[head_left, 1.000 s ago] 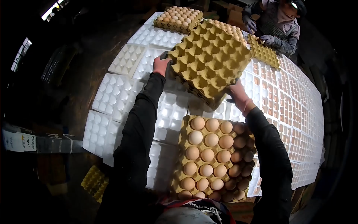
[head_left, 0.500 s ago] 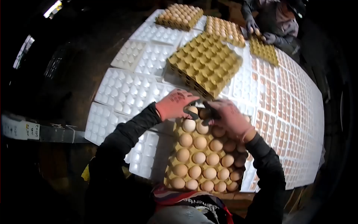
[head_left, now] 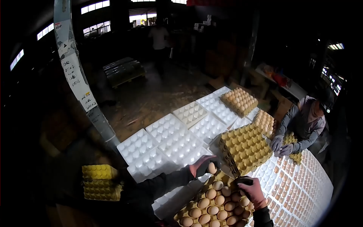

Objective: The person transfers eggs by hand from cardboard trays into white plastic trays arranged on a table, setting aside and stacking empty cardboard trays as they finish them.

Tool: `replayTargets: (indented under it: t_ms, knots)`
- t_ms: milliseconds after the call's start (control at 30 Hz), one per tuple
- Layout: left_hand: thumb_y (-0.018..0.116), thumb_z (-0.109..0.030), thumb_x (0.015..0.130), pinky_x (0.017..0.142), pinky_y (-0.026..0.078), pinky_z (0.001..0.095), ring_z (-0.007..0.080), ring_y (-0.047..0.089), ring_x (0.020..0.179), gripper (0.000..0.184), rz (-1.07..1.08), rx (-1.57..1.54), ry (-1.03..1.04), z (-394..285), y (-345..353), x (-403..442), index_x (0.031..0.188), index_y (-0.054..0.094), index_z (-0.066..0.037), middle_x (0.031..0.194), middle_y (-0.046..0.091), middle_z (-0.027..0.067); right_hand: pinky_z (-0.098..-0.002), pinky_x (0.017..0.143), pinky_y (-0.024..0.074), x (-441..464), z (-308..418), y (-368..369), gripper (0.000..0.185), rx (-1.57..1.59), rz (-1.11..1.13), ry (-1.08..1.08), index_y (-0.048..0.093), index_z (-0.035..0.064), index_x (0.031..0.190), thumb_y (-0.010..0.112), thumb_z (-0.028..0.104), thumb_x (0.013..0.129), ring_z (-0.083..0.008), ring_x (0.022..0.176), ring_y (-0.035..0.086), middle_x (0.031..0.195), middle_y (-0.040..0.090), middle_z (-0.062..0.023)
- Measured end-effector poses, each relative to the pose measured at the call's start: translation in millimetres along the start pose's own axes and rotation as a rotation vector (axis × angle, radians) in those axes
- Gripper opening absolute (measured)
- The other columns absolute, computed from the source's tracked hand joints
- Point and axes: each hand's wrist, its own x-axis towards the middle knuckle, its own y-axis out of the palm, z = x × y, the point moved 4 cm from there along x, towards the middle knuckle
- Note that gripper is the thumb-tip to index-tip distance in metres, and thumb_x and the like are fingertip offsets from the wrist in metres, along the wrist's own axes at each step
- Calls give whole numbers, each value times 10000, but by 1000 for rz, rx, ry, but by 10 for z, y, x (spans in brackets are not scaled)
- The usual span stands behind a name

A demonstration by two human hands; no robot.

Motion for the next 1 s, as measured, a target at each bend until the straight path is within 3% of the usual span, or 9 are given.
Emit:
replayTargets:
  t_ms: [67, 133, 267, 300, 467, 533, 700, 800, 1000]
  knots:
    - [681, -358, 845, 832, 507, 288, 180, 632, 965, 432, 213, 143, -240, 26, 182, 60, 1105, 622, -18, 1107, 637, 106, -381, 752, 530, 6, 164, 346, 553, -923, 53, -290, 641, 52, 1171, 726, 405, 755, -301, 839, 686, 922, 704, -160]
    - [713, -490, 758, 932, 467, 389, 318, 588, 1110, 646, 427, 1260, -133, -277, 544, -27, 1255, 567, -103, 1399, 457, 147, -428, 767, 525, 56, 74, 526, 557, -1169, 74, -157, 642, 91, 1169, 732, 416, 726, -358, 874, 662, 926, 681, -200]
    - [703, -511, 768, 930, 468, 372, 293, 576, 1147, 666, 596, 1255, -212, -151, 571, -43, 1281, 554, -114, 1415, 456, 63, -357, 781, 534, -13, -55, 268, 533, -464, 78, -134, 635, 47, 1197, 751, 291, 738, -271, 845, 695, 966, 709, -148]
    - [700, -507, 772, 937, 464, 381, 299, 582, 1129, 660, 535, 1236, -180, -246, 566, -89, 1281, 553, -112, 1414, 451, 81, -260, 687, 527, -68, -84, 187, 453, -37, -53, -154, 622, -57, 1174, 747, 16, 745, -136, 785, 665, 949, 698, -80]
    - [584, -48, 896, 753, 548, 290, 172, 664, 841, 407, -16, -483, -386, -447, 291, -89, 1297, 545, 11, 1117, 663, 109, -228, 588, 458, -760, -229, -397, 681, 905, -333, -414, 259, 115, 1506, 565, 229, 908, -120, 790, 539, 1261, 550, -121]
    - [528, -4, 896, 811, 535, 281, 147, 642, 939, 376, 12, -288, -344, -523, 368, 93, 1269, 567, 32, 1186, 648, 90, -241, 594, 446, -939, -343, -644, 560, 1029, -345, -468, 331, 97, 1466, 521, 133, 940, -132, 781, 528, 1235, 575, -109]
    - [803, -396, 673, 899, 492, 408, 332, 566, 1095, 479, 415, 1225, 222, -563, 1144, 616, 1097, 690, -203, 1346, 466, 143, -285, 737, 515, -879, -313, -978, 285, -181, -405, -325, 694, 43, 1084, 680, 220, 860, -178, 903, 641, 1117, 604, -88]
    - [791, -414, 691, 845, 499, 396, 343, 583, 1019, 452, 709, 1428, 100, -290, 1426, 841, 1047, 679, -159, 1275, 483, 154, -330, 738, 515, -633, -389, -868, 393, -1167, -187, -90, 713, 152, 1069, 777, 343, 731, -214, 953, 667, 1137, 603, -99]
    - [786, -443, 692, 886, 488, 388, 338, 567, 1088, 475, 864, 1305, 191, -388, 1418, 975, 1061, 689, -160, 1366, 448, 182, -369, 699, 515, -651, -728, -1142, 332, -703, -286, -279, 716, 83, 904, 722, 385, 763, -276, 787, 656, 1033, 605, -121]
